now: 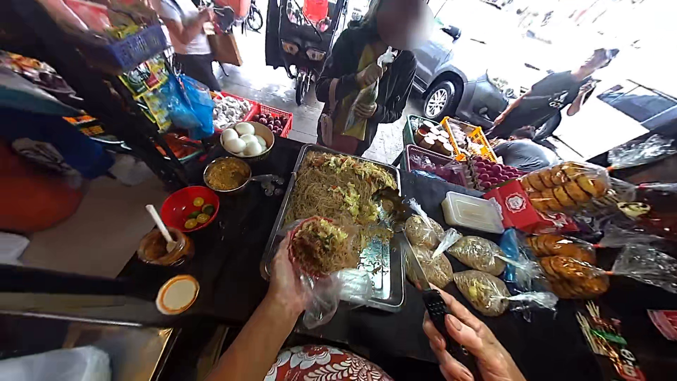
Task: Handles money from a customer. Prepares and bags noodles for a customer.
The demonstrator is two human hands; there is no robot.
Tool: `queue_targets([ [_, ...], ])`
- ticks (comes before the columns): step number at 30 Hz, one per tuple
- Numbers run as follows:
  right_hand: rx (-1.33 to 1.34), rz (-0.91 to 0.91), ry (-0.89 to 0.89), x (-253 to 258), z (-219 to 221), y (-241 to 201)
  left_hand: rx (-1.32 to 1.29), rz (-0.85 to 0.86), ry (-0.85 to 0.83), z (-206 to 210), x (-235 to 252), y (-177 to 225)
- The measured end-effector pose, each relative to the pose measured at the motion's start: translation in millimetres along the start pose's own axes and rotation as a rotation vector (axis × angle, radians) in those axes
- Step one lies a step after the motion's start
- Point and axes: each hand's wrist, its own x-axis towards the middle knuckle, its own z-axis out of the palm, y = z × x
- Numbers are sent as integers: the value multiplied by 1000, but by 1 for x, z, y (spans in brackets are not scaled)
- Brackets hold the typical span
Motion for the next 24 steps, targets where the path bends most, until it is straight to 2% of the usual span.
queue_targets([
  [3, -207, -39, -37, -23, 14, -8, 5, -27, -20, 3, 8, -10],
  [6, -778, -234, 30, -34, 29, 3, 17, -48, -55, 7, 10, -18],
  [9, -1328, -490, 106, -32, 24, 25, -10, -92, -73, 9, 5, -24],
  [11, -1431, -604, 168, -33, 24, 30, -38, -110, -88, 8, 2, -27],
  [14, -1376, -692, 228, -35, 25, 20, -58, -117, -97, 0, -2, -28],
  [17, -1328, -783, 310, -9, 15, 4, 11, -55, -80, -5, -8, -24],
  [19, -1348, -650, 354, 17, 9, -2, 18, -24, -92, -13, -14, -20],
  [22, -1343, -260, 274, 45, 4, -4, 29, 18, -99, -23, -21, -11],
  [24, -1343, -229, 283, 52, 3, 6, 45, 39, -80, -27, -25, -3],
])
